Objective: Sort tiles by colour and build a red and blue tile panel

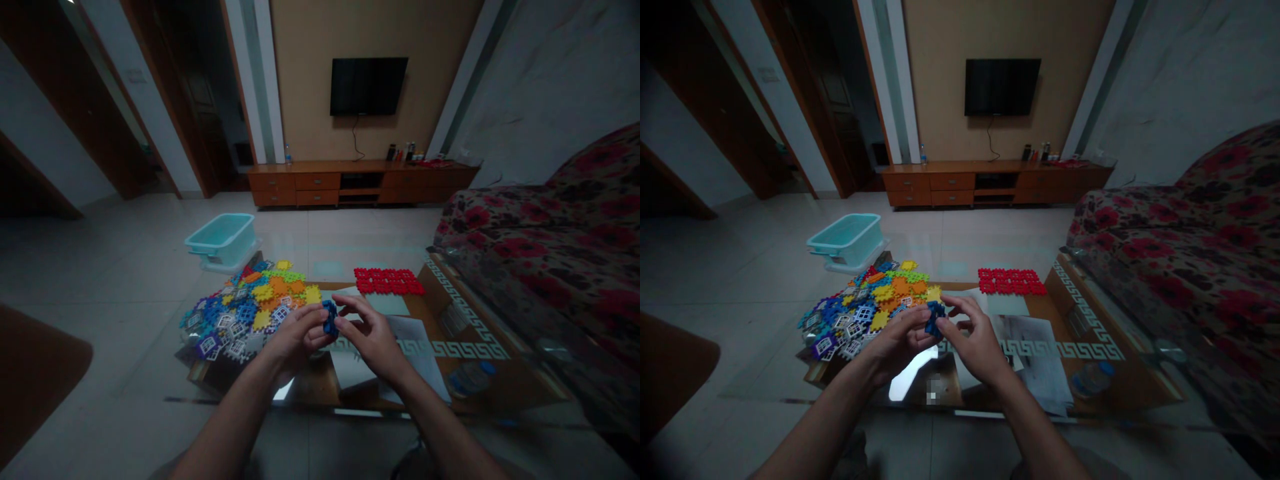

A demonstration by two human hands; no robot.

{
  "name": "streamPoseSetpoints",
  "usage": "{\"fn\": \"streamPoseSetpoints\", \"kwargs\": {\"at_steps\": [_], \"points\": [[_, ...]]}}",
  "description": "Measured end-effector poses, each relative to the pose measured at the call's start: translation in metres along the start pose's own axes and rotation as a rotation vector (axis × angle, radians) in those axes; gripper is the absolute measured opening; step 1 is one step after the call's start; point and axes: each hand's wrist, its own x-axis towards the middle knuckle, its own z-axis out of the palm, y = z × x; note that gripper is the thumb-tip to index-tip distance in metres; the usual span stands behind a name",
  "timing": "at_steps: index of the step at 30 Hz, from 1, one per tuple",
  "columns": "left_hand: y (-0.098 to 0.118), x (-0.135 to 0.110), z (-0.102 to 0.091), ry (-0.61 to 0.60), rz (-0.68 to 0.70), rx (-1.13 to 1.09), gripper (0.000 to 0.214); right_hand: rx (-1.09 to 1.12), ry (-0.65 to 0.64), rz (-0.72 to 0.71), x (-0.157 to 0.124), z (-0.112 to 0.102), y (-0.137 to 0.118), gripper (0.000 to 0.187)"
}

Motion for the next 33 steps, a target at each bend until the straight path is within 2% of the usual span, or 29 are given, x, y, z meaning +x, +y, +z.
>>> {"fn": "streamPoseSetpoints", "kwargs": {"at_steps": [5,8,15,26,33], "points": [[0.0024,-0.0016,0.0020,-0.025,-0.030,0.066,0.034,-0.235,-0.055,-0.113,-0.0025,-0.0035,-0.0043,0.060],[0.0026,-0.0031,0.0027,-0.058,-0.032,0.083,0.035,-0.311,-0.064,-0.149,-0.0017,-0.0038,-0.0033,0.058],[0.0020,-0.0039,0.0024,-0.039,-0.026,0.074,0.037,-0.351,-0.034,-0.200,-0.0004,-0.0032,-0.0031,0.048],[0.0020,-0.0028,0.0020,-0.032,-0.040,0.076,0.036,-0.347,-0.034,-0.236,-0.0005,-0.0025,-0.0017,0.048],[0.0026,-0.0002,0.0005,-0.014,-0.108,0.071,0.034,-0.335,-0.063,-0.240,-0.0012,-0.0022,-0.0052,0.050]]}}
